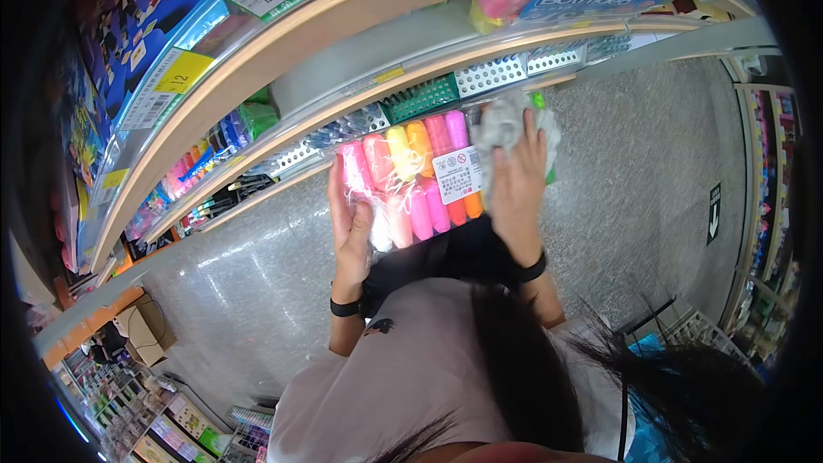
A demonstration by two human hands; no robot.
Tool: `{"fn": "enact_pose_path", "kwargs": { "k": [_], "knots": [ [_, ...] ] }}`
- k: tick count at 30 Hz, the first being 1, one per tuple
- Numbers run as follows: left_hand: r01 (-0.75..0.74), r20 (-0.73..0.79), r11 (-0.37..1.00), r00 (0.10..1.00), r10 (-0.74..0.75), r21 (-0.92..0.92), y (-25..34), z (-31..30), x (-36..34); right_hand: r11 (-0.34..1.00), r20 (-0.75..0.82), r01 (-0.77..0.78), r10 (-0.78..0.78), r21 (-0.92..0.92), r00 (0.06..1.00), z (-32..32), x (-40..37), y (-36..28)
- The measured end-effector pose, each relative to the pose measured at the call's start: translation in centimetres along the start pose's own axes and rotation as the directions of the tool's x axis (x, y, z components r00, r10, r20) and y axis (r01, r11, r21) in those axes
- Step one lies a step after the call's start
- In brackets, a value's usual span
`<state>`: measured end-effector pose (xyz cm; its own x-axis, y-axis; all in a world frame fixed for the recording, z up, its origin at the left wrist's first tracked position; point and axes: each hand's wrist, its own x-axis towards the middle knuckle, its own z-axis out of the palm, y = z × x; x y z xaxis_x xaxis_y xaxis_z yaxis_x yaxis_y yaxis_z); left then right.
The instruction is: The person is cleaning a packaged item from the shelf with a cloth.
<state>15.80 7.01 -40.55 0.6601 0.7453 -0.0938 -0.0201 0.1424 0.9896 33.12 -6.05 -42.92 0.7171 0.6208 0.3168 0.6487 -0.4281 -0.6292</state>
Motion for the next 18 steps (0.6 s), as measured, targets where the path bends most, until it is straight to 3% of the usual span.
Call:
{"fn": "enact_pose_path", "kwargs": {
  "k": [1,3,5,7,8,9,10,11,12,13,15,16,18],
  "knots": [
    [0.004,0.002,1.0,1.0,-0.004,0.011,0.1,0.1,0.1,0.995,-0.036,-0.006,0.003,-0.101,0.999,0.6,0.1,-1.6],
    [-0.002,0.002,1.0,1.0,0.002,0.005,-0.1,0.0,0.4,0.995,0.118,0.101,-0.098,-0.024,0.988,0.8,0.0,-5.6],
    [-0.008,-0.002,1.0,1.0,0.008,0.004,-0.7,-0.5,0.3,0.94,0.221,0.286,-0.324,0.186,0.92,1.0,-1.4,-7.3],
    [-0.008,0.056,0.998,0.998,0.005,0.064,-1.6,-1.6,-0.2,0.898,0.239,0.356,-0.416,0.257,0.877,0.0,-1.3,-7.7],
    [0.035,0.014,0.991,0.999,-0.034,-0.127,-2.0,-1.2,-0.6,0.88,0.226,0.341,-0.425,0.331,0.877,-0.1,-1.5,-6.3],
    [0.031,0.018,0.992,0.999,-0.029,-0.122,-1.5,-0.8,-0.6,0.856,0.211,0.327,-0.434,0.401,0.876,-0.5,-1.4,-4.2],
    [0.016,0.005,0.999,1.0,-0.016,-0.036,-0.5,-0.5,-0.5,0.849,0.152,0.249,-0.354,0.466,0.923,-1.3,-0.6,-3.0],
    [-0.003,-0.004,0.999,1.0,0.003,0.049,0.1,-0.4,-0.3,0.906,0.018,0.115,-0.134,0.408,0.991,-1.1,-1.6,-0.9],
    [-0.009,-0.003,0.999,1.0,0.009,0.05,0.2,-0.3,-0.2,0.775,0.051,-0.234,0.254,0.587,0.966,-0.3,-3.3,1.9],
    [-0.023,0.006,0.999,1.0,0.022,0.048,0.3,-0.4,-0.1,0.663,0.013,-0.388,0.496,0.641,0.868,-1.1,-2.7,3.0],
    [-0.008,0.036,1.0,0.999,0.008,0.0,0.1,-0.4,0.0,0.832,-0.282,-0.331,0.481,0.445,0.83,-1.7,-2.0,7.9],
    [-0.023,0.046,1.0,0.999,0.023,-0.001,0.1,-0.4,0.0,0.834,-0.296,-0.32,0.477,0.449,0.828,-3.1,-1.4,8.7],
    [0.024,0.045,0.999,0.999,-0.022,-0.043,0.0,-0.8,0.0,0.642,-0.105,-0.537,0.689,0.547,0.718,-5.9,-0.2,9.7]
  ]
}}
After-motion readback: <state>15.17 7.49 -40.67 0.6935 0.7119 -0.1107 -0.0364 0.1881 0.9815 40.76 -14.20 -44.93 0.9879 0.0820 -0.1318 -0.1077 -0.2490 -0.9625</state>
